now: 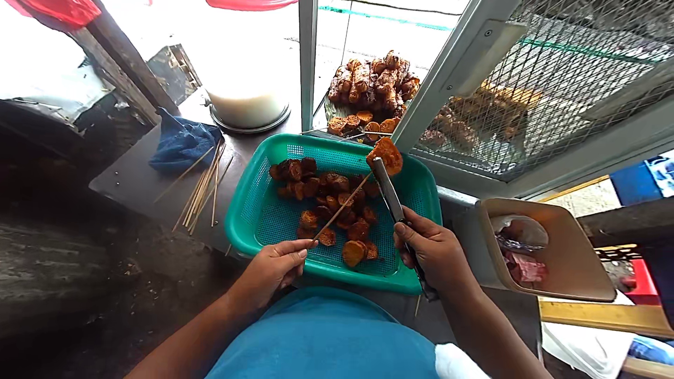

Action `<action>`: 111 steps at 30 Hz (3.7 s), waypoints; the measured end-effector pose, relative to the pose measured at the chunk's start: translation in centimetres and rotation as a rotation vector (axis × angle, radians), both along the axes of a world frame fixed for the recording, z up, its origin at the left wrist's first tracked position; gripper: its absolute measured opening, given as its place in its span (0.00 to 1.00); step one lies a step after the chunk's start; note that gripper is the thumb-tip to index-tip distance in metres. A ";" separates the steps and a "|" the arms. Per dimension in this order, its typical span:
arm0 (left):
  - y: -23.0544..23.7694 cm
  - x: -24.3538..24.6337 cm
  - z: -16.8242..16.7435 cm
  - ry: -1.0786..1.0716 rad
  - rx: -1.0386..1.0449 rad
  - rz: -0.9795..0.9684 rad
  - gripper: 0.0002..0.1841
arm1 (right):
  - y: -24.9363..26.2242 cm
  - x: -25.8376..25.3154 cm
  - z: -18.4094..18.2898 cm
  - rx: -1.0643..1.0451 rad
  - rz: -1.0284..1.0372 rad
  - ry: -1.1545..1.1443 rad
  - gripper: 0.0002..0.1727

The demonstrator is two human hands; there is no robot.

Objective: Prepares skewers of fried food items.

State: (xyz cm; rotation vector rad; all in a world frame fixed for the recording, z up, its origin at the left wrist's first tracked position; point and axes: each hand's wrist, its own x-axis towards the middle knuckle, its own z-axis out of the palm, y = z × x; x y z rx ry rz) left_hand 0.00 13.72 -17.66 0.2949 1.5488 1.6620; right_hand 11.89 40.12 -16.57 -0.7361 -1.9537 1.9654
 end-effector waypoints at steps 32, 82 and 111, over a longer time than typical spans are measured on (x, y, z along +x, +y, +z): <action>0.0 0.1 0.2 0.170 -0.082 -0.103 0.18 | 0.5 0.1 1.2 0.295 0.035 -0.053 0.20; -3.2 -4.9 1.8 0.876 -0.669 -0.298 0.14 | 4.5 -0.9 2.7 1.210 0.751 -1.007 0.19; -2.7 -2.9 1.3 0.186 -0.258 -0.254 0.14 | 10.1 1.5 1.9 0.244 0.338 -0.341 0.19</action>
